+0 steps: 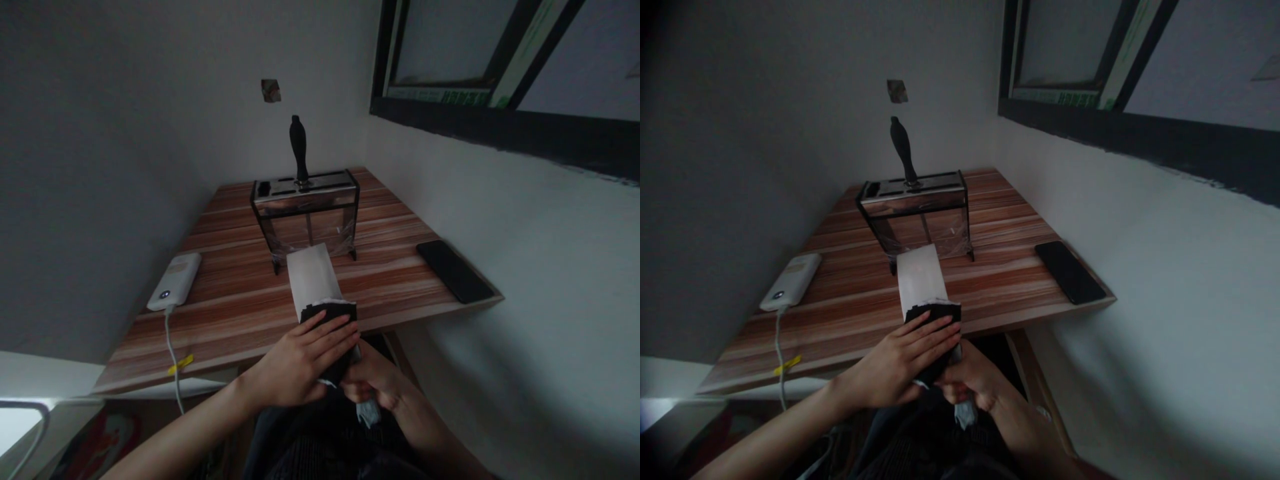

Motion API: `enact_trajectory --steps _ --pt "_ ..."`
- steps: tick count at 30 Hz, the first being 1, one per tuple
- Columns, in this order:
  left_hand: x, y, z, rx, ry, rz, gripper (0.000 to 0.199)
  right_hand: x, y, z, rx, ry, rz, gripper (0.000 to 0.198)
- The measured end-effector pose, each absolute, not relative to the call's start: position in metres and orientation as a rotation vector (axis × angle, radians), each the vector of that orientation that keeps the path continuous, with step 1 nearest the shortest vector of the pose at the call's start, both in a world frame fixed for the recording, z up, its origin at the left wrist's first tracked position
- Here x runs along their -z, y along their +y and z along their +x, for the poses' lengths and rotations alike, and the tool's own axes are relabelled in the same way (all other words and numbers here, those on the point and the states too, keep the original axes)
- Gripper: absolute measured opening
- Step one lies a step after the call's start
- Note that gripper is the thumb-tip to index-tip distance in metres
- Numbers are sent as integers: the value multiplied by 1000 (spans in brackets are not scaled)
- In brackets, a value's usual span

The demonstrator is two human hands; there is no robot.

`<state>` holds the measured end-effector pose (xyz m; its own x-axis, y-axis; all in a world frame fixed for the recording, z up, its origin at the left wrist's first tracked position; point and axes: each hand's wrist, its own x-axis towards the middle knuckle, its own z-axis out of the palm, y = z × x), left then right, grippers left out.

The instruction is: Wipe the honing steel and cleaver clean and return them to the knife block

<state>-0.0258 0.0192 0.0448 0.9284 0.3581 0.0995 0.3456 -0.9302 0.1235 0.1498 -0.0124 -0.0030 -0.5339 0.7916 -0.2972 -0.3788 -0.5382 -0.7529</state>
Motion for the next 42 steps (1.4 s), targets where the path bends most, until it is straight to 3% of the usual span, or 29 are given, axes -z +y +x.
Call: enact_trajectory --steps 10,23,36,42 --pt "-57 36 -35 -133 835 3106 80 6 -11 158 -2313 -810 -760 42" --pt "-69 98 -35 -557 1173 3121 69 10 -8 159 -2340 -783 -768 43" --pt "-55 88 -37 -458 1028 3156 70 18 -7 161 -2346 -805 -757 41" --pt "-66 94 -45 -607 1137 3131 68 12 -6 158 -2309 -839 -731 40"
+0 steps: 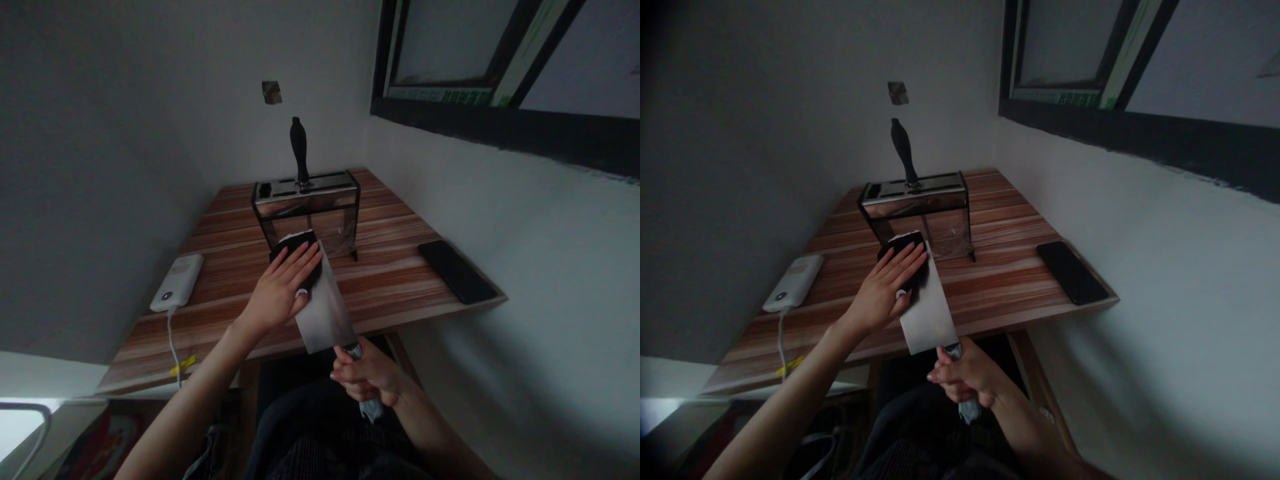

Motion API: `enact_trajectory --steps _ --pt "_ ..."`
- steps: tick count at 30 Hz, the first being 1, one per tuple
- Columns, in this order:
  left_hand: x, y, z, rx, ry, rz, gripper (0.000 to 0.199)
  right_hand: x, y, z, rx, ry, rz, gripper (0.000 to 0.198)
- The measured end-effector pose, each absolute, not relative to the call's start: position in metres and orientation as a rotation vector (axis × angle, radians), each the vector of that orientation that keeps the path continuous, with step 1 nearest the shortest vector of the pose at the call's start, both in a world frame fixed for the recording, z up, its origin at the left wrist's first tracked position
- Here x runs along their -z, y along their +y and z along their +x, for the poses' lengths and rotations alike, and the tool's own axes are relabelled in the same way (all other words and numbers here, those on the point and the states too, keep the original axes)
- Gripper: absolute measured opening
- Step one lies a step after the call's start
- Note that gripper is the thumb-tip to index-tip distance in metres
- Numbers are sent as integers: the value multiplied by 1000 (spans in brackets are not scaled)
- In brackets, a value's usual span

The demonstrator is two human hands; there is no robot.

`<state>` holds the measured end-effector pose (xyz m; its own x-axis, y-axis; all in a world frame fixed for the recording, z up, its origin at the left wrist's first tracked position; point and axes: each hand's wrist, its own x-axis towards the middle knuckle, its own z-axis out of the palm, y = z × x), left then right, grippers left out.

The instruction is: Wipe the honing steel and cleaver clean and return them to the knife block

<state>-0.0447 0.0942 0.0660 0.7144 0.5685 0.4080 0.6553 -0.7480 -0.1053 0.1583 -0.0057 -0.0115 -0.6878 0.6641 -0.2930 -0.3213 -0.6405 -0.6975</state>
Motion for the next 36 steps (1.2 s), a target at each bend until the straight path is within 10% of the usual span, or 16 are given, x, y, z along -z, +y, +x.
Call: enact_trajectory --steps 36 --pt "-74 75 -75 531 -878 -2760 67 18 -5 162 -2316 -837 -677 41"
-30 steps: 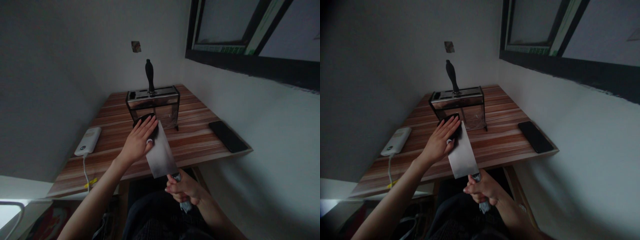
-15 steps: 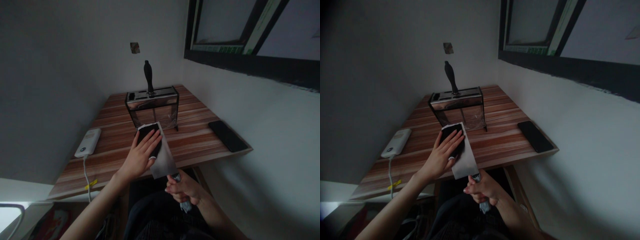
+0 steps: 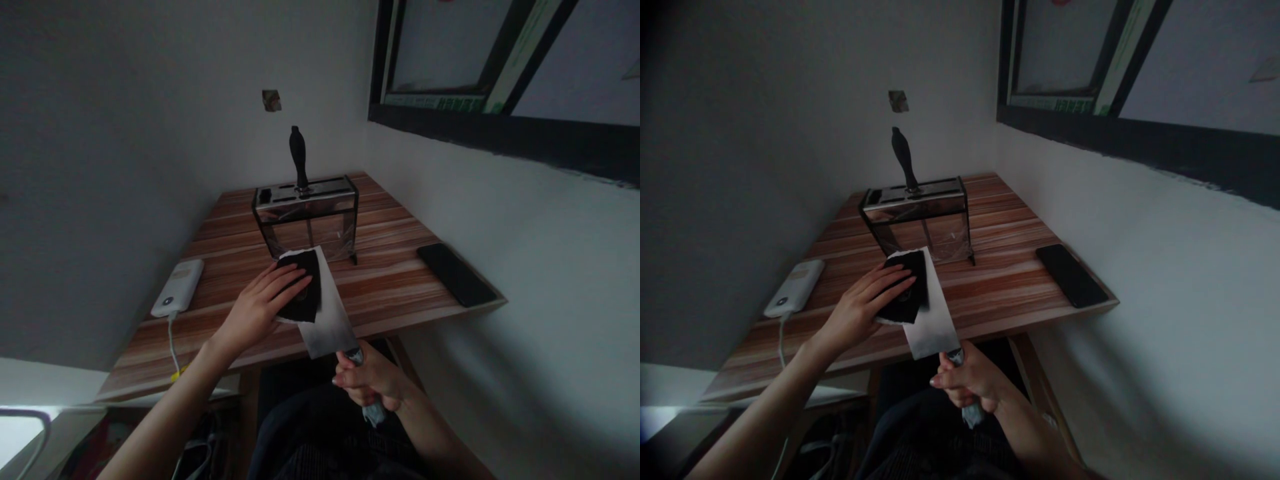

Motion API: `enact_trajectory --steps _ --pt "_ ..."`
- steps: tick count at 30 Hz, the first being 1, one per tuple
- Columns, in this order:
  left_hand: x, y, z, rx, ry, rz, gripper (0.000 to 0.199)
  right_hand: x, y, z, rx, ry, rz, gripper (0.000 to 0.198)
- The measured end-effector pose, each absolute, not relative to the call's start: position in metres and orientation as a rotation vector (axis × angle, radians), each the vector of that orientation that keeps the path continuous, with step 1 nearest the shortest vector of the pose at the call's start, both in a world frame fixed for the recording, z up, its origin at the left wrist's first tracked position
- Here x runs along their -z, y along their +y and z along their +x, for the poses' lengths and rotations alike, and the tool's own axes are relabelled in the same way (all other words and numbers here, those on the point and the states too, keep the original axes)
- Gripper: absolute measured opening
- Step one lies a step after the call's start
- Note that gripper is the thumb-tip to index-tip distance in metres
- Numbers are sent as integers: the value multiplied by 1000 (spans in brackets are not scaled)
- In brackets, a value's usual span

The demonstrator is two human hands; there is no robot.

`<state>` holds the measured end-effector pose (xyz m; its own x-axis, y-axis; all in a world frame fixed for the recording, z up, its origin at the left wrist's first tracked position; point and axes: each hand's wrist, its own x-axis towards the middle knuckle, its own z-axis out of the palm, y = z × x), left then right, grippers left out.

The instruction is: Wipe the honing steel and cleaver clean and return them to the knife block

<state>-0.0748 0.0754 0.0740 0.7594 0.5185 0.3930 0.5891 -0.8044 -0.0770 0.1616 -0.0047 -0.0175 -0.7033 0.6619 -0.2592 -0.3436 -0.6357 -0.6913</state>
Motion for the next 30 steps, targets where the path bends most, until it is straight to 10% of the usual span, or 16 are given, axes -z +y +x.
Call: enact_trajectory --steps 8,30 --pt "-85 88 -68 729 -1043 -2580 39 19 -4 161 -2330 -848 -689 40" --pt "-80 60 -38 565 -893 -2854 62 9 -5 160 -2329 -835 -704 41"
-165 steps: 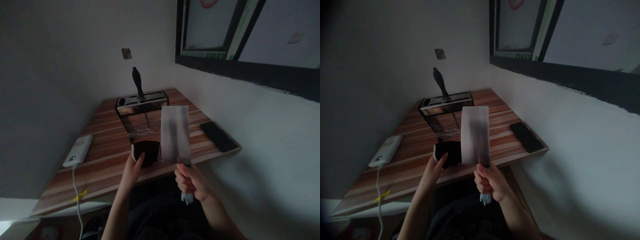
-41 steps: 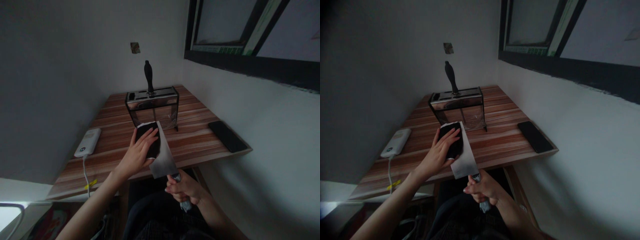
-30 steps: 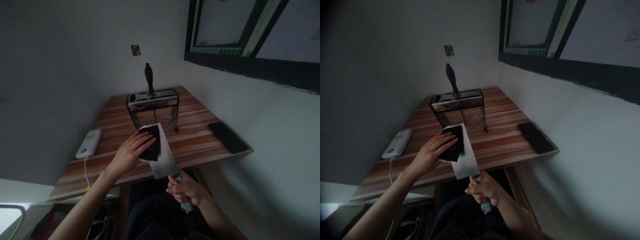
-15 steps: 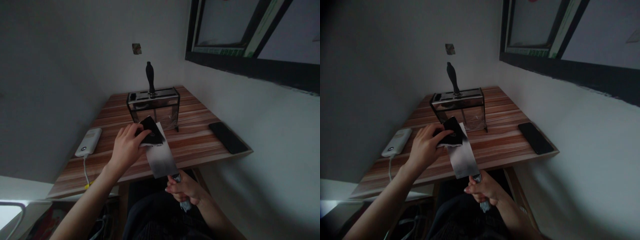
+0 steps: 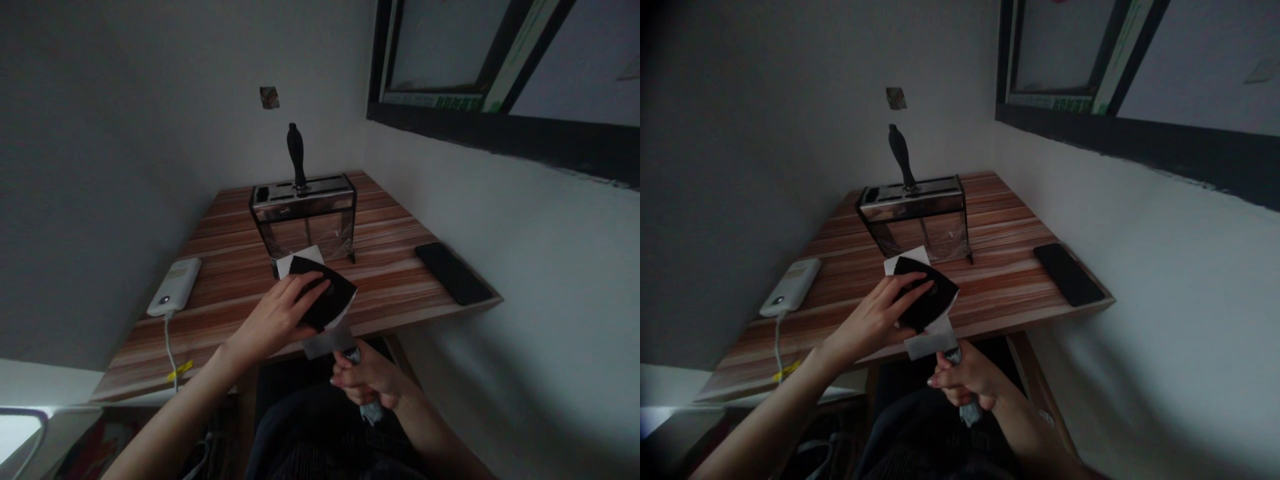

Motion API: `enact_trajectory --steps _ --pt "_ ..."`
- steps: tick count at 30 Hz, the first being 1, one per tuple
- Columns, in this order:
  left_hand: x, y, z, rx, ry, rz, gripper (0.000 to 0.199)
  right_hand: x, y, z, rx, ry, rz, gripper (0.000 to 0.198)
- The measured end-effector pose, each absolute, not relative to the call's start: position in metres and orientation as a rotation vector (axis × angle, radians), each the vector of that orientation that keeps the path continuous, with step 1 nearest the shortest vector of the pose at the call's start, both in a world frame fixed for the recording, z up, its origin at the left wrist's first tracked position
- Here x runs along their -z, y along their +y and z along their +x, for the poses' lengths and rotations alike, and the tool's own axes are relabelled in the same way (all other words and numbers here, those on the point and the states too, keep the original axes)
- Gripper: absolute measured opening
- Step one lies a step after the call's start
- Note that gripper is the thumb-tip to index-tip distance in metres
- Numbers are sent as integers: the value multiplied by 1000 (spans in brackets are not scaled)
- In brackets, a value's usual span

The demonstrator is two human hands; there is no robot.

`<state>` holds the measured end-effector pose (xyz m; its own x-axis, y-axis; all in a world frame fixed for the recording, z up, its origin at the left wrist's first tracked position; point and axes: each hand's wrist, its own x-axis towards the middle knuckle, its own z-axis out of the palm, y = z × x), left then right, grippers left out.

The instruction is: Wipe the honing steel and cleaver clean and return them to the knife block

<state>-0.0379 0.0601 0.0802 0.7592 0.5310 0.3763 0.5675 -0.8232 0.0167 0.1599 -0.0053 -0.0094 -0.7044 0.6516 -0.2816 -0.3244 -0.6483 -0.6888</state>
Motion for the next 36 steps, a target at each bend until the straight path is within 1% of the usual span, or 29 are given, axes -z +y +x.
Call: enact_trajectory --steps 4,7,13,17,22,29,36 --pt "-85 68 -54 506 -638 -2937 42 10 -4 160 -2346 -792 -692 43" --pt "-87 71 -61 461 -598 -2928 36 9 -3 159 -2363 -792 -663 44" --pt "-92 72 -65 344 -598 -2851 37 7 -3 160 -2385 -787 -659 45" --pt "-87 74 -64 290 -561 -2753 42 11 -2 160 -2386 -777 -637 44" --pt "-78 75 -65 339 -520 -2659 42 13 -1 160 -2401 -782 -616 43" --pt "-78 71 -58 477 -567 -2605 35 11 -1 160 -2411 -787 -596 45" --pt "-73 62 -41 489 -701 -2718 48 12 -1 160 -2389 -780 -640 42"
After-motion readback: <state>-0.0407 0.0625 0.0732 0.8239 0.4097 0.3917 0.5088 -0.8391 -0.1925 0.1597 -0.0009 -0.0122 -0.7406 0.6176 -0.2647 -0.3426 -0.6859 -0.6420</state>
